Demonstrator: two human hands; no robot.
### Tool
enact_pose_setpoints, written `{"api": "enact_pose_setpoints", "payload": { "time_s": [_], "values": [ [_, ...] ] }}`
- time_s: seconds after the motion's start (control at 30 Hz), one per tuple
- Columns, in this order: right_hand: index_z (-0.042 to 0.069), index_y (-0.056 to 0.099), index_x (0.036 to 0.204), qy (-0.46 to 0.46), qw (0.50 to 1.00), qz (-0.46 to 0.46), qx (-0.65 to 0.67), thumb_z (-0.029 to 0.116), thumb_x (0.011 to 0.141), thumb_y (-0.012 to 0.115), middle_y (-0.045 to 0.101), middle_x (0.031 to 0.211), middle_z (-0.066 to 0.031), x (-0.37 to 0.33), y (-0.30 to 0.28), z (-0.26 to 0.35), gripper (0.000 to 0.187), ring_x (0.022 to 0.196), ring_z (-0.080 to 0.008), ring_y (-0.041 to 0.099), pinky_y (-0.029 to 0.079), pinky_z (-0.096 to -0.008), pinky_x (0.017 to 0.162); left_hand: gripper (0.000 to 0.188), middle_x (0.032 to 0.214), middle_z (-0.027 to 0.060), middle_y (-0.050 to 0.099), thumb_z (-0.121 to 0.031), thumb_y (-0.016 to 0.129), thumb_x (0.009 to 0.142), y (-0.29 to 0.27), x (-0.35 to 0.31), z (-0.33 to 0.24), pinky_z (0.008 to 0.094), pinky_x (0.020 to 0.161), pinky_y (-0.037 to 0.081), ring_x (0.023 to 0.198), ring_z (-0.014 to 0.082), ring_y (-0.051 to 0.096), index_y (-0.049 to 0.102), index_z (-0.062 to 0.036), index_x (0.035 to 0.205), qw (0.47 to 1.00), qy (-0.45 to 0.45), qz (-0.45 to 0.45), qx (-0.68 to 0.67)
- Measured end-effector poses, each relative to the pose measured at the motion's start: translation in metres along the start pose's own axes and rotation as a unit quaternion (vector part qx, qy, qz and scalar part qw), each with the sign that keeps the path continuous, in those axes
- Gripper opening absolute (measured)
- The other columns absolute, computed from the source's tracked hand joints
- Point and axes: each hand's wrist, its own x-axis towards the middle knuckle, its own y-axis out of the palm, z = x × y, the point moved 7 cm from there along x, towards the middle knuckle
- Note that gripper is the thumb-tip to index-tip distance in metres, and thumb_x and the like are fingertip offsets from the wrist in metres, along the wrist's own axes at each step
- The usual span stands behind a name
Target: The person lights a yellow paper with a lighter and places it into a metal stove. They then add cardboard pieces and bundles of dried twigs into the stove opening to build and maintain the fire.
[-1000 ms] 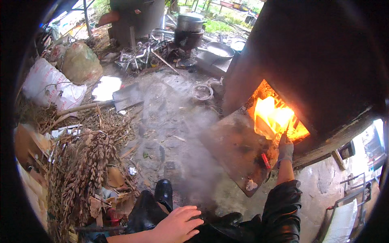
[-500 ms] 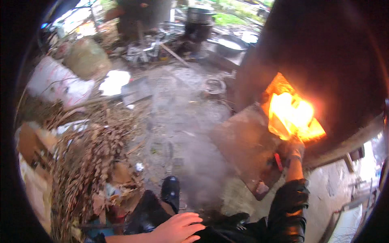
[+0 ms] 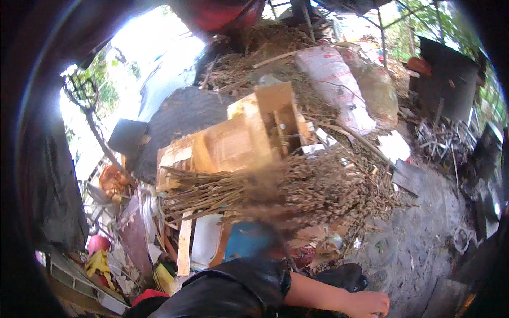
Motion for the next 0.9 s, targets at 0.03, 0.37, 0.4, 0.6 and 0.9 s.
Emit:
{"api": "enact_pose_setpoints", "payload": {
  "time_s": [0.03,0.37,0.4,0.6,0.9],
  "values": [
    [0.004,0.058,0.123,0.001,0.999,0.031,0.010,0.040,0.090,0.052,0.061,0.119,-0.0203,0.000,0.015,0.013,0.049,0.111,-0.0347,0.058,0.044,-0.0437,0.096,0.021,0.103,0.0134,0.063,-0.021,0.058,0.093,-0.014,-0.008,-0.005,0.0433,0.089,0.046,0.102,0.0303,0.057,0.066,-0.0032,0.102,0.998,-0.005,-0.055,-0.027],
    [0.003,0.053,0.128,0.055,0.977,0.203,0.025,0.033,0.089,0.055,0.057,0.124,-0.0214,-0.027,0.071,0.089,0.049,0.116,-0.0351,0.054,0.041,-0.0425,0.100,0.041,0.126,0.0118,0.055,-0.017,0.070,0.082,-0.294,-0.301,-0.122,0.0394,0.099,0.044,0.118,0.0277,0.054,0.058,-0.0071,0.121,0.885,-0.285,-0.327,0.169],
    [0.003,0.052,0.128,0.062,0.976,0.209,0.022,0.032,0.089,0.055,0.057,0.124,-0.0215,-0.029,0.073,0.094,0.049,0.117,-0.0351,0.053,0.040,-0.0424,0.100,0.047,0.123,0.0127,0.058,-0.017,0.072,0.081,-0.337,-0.360,-0.117,0.0379,0.098,0.045,0.114,0.0271,0.056,0.056,-0.0045,0.123,0.817,-0.418,-0.369,0.149],
    [0.002,0.049,0.131,0.092,0.967,0.236,0.001,0.028,0.088,0.058,0.055,0.127,-0.0222,-0.046,0.075,0.111,0.051,0.120,-0.0353,0.051,0.038,-0.0417,0.102,0.101,0.139,0.0222,0.047,-0.044,0.082,0.069,-0.480,-0.613,-0.070,0.0407,0.104,0.040,0.130,0.0330,0.045,0.033,0.0060,0.142,0.341,-0.701,-0.536,0.324],
    [0.000,0.045,0.135,0.138,0.962,0.235,-0.015,0.022,0.087,0.061,0.052,0.131,-0.0231,-0.074,0.053,0.100,0.054,0.124,-0.0356,0.048,0.036,-0.0406,0.106,0.033,0.092,0.0180,0.069,-0.023,0.057,0.089,-0.540,-0.690,-0.020,0.0423,0.071,0.053,0.085,0.0311,0.069,0.063,-0.0030,0.114,0.505,-0.589,-0.571,0.269]
  ]
}}
